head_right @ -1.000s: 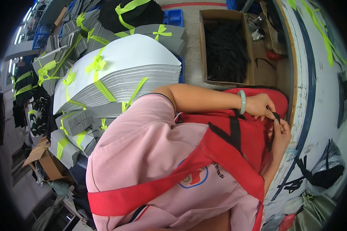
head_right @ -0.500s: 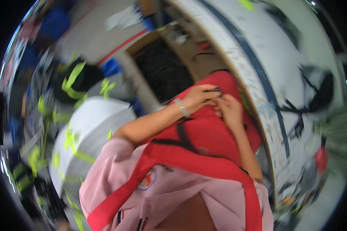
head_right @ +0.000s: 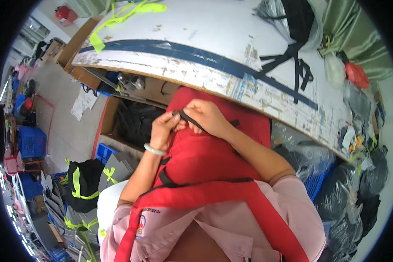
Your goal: Manually threading black straps through plastic buckles/components.
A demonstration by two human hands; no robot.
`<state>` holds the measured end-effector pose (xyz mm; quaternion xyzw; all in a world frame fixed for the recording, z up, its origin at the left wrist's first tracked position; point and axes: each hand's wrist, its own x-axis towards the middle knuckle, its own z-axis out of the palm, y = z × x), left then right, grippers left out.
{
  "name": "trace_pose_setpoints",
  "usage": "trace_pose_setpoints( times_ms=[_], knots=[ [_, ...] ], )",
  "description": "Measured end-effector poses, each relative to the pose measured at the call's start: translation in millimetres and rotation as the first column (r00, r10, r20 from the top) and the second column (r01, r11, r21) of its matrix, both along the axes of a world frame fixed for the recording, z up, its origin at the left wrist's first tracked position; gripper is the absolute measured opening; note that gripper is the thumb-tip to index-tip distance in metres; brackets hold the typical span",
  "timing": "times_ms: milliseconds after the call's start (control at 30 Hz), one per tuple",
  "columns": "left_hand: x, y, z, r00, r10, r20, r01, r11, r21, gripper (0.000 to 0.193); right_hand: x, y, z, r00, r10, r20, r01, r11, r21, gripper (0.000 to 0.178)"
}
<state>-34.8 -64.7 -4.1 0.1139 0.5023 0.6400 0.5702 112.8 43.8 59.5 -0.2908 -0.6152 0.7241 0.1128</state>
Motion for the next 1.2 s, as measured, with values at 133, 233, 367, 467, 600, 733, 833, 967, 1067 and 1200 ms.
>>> trace_pose_setpoints(
  times_ms=[133,233,367,467,600,733,833,967,1067,1200],
  knots=[
    [-4.2,15.8,18.6,0.986,-0.013,-0.168,0.019,0.999,0.034,0.015,0.5,3.7,-2.6,0.999,-0.016,-0.040,0.016,1.000,-0.013,0.020],
    [-0.7,23.9,17.8,0.989,0.034,-0.143,-0.029,0.999,0.038,0.016,3.8,8.5,-11.9,0.999,-0.038,-0.018,0.037,0.996,-0.075,0.022],
    [9.8,29.0,15.3,0.973,-0.002,-0.230,0.026,0.995,0.100,0.016,7.9,11.5,-22.7,0.997,-0.078,-0.016,0.075,0.991,-0.110,0.022],
    [12.1,30.1,9.6,0.956,-0.035,-0.292,0.072,0.990,0.117,0.017,6.8,13.8,-22.3,0.993,-0.117,0.036,0.120,0.983,-0.139,0.022],
    [17.5,29.2,11.5,0.863,-0.004,-0.505,0.086,0.987,0.139,0.021,4.6,13.2,-26.0,0.985,-0.174,0.008,0.170,0.950,-0.260,0.021],
    [17.8,26.3,10.1,0.568,0.091,-0.818,0.104,0.978,0.181,0.032,-2.4,5.9,-35.1,0.965,-0.251,-0.073,0.212,0.915,-0.342,0.022],
    [19.9,25.4,6.0,0.470,0.134,-0.872,0.047,0.983,0.176,0.048,-6.6,2.0,-39.9,0.935,-0.333,-0.123,0.282,0.907,-0.312,0.023],
    [15.7,23.2,5.9,0.235,0.220,-0.947,0.207,0.940,0.270,0.057,-0.4,16.5,-52.1,0.971,-0.218,-0.101,0.157,0.893,-0.421,0.029],
    [16.4,20.2,6.1,0.905,0.101,-0.414,-0.018,0.980,0.198,0.041,4.1,19.5,-48.0,0.981,-0.150,-0.122,0.086,0.905,-0.417,0.026],
    [-4.5,18.6,-2.4,0.978,-0.046,0.202,0.046,0.999,0.004,0.025,0.5,14.0,-44.0,0.975,-0.111,-0.192,0.075,0.980,-0.185,0.019]
  ],
)
